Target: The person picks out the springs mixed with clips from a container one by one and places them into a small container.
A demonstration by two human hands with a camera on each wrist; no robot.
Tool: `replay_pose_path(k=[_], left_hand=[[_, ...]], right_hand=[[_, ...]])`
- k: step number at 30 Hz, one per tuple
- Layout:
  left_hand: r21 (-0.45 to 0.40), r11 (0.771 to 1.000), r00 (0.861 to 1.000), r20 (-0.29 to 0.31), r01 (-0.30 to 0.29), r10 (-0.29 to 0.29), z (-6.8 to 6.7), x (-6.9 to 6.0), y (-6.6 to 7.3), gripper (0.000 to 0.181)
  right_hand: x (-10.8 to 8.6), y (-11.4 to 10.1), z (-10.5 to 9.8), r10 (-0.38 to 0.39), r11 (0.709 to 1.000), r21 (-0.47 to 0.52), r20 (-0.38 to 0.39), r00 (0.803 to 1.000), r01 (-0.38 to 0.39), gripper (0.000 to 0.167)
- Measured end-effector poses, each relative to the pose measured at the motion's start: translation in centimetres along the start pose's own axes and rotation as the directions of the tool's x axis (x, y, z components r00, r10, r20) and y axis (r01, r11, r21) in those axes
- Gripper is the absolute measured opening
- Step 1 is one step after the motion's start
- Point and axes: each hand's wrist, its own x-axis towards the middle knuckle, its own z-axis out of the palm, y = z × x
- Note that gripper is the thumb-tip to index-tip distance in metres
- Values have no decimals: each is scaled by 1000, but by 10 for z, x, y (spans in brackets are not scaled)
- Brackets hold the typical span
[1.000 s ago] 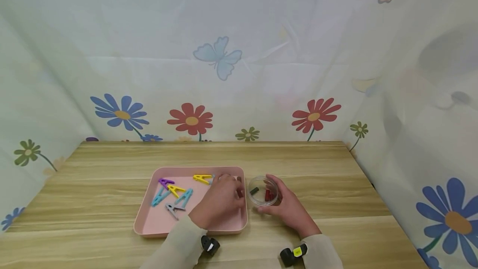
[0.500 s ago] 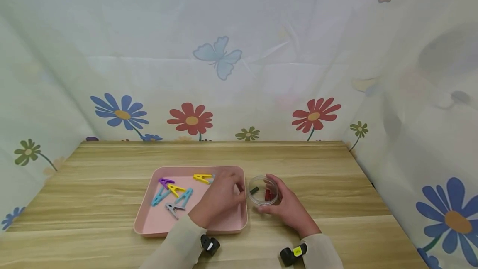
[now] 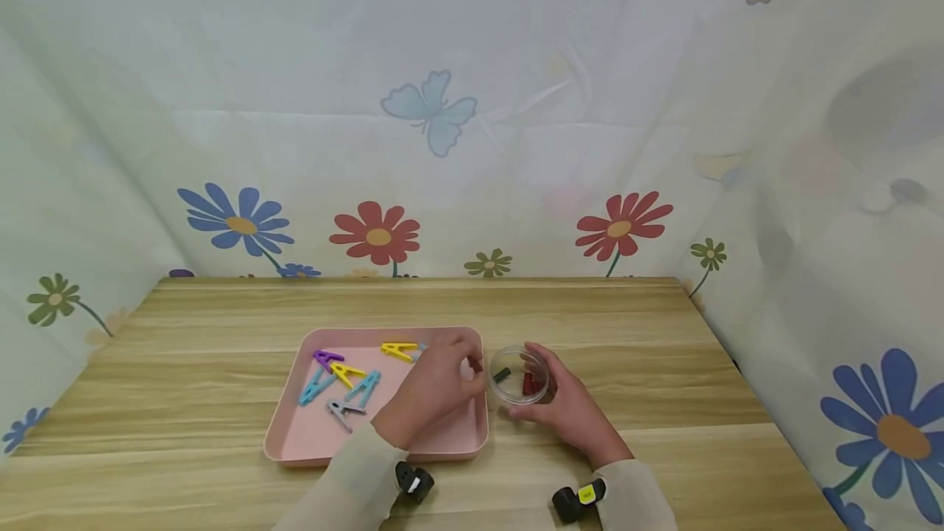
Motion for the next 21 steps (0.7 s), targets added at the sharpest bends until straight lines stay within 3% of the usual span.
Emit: replay_pose_path(k=[12,21], left_hand=[[11,999,999,-18,-42,42,-3,-1,1,14],[6,999,999,-9,-35,35,-12,0,10,15]], right_hand=[[0,2,0,-11,1000,5,3,1000,11,98],[0,3,-1,-22,1000,8,8,1000,22,98]])
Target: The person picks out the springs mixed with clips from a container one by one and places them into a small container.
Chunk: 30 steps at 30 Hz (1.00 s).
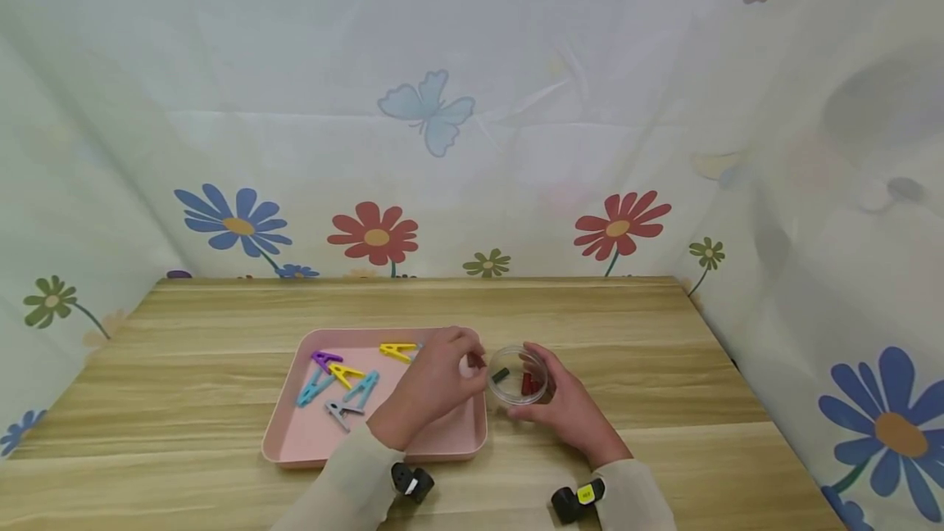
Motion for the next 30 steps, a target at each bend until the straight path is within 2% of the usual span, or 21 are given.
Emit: replay_pose_path(k=[7,13,27,30], left_hand=[[27,999,999,-28,-35,36,-2,0,4,15],[18,998,997,-45,-56,56,-2,-1,7,14],[29,998,998,-31,-58,59,2,-2,13,15],[29,997,996,-39,-74,75,3,-2,14,14]], right_hand=[[0,2,0,3,1000,8,2,1000,-3,97],[-1,2,1,-1,1000,2,5,1000,1,97],[-3,-3,0,-9,1000,-5,2,1000,9,97],[-3,-3,0,-13,1000,-1,2,1000,13,97]])
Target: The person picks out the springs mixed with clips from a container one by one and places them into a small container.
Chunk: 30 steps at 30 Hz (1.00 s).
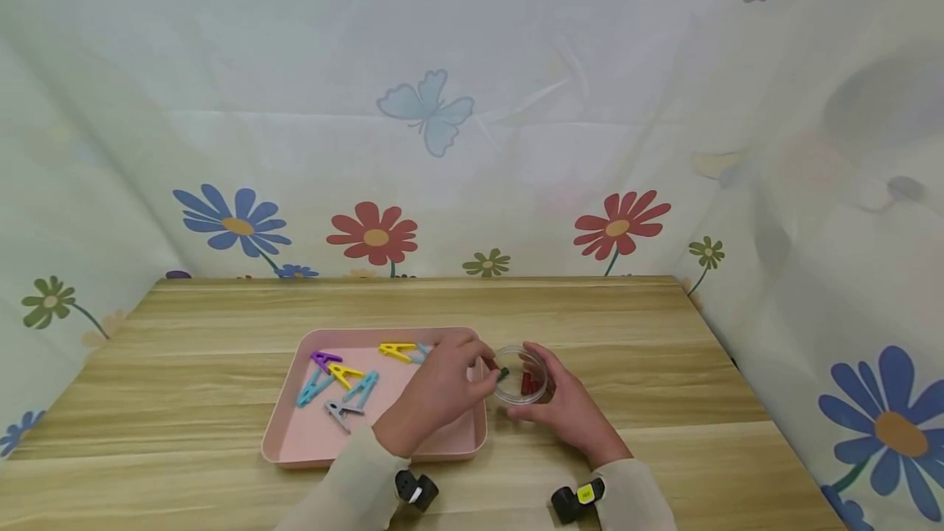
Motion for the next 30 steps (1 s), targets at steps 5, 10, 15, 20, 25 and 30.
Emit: replay_pose_path(k=[5,10,15,20,25,30], left_hand=[[18,997,997,-40,-70,71,2,-1,2,14],[25,997,996,-28,-79,79,2,-1,4,14],[18,999,999,12,-50,50,2,-1,6,16],[11,998,998,22,-60,60,4,-2,6,15],[9,996,996,15,-84,84,8,-2,5,14],[4,996,996,21,-84,84,11,-3,4,13]], right_hand=[[0,1,-1,-3,1000,-7,2,1000,3,97],[0,1,-1,-3,1000,-7,2,1000,3,97],[1,0,-1,10,1000,-11,1,1000,-10,96],[1,1,-1,16,1000,-24,-3,1000,-17,97],[1,1,-1,20,999,-25,-7,1000,-20,98],[1,2,0,20,1000,-16,-1,1000,-20,98]])
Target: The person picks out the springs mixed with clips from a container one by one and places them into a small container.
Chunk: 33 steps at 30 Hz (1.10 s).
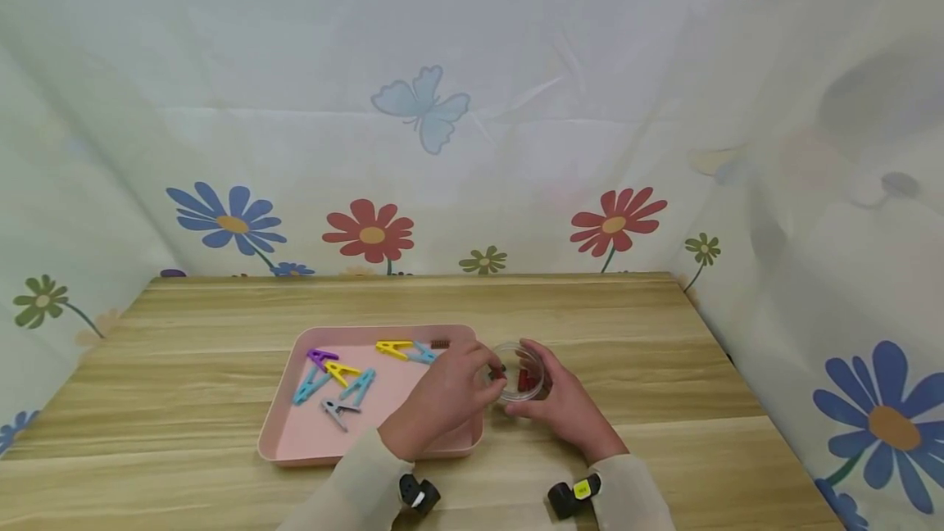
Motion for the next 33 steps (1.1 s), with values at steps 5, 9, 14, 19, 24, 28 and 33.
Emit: replay_pose_path(k=[5,9,14,19,24,28,33], left_hand=[[-5,1000,1000,16,20,-20,0,0,0,14],[2,1000,999,28,28,-28,1,0,1,14],[12,1000,999,28,25,-26,3,-1,1,15],[23,999,999,24,26,-26,4,-2,1,16],[18,999,999,30,35,-35,5,-2,0,16],[13,999,999,33,42,-43,5,-1,0,16],[19,999,999,26,37,-37,5,-1,-1,17]], right_hand=[[1,0,0,0,1000,8,5,1000,0,98],[1,0,0,3,1000,11,2,1000,-4,98],[-1,-2,0,8,1000,13,-2,1000,-8,99],[-1,-2,0,7,1000,16,-1,1000,-7,99],[-1,-2,0,2,1000,28,3,1000,-2,99],[-1,-1,0,-3,1000,28,5,1000,3,99],[-1,-2,0,-9,999,37,10,1000,9,99]])
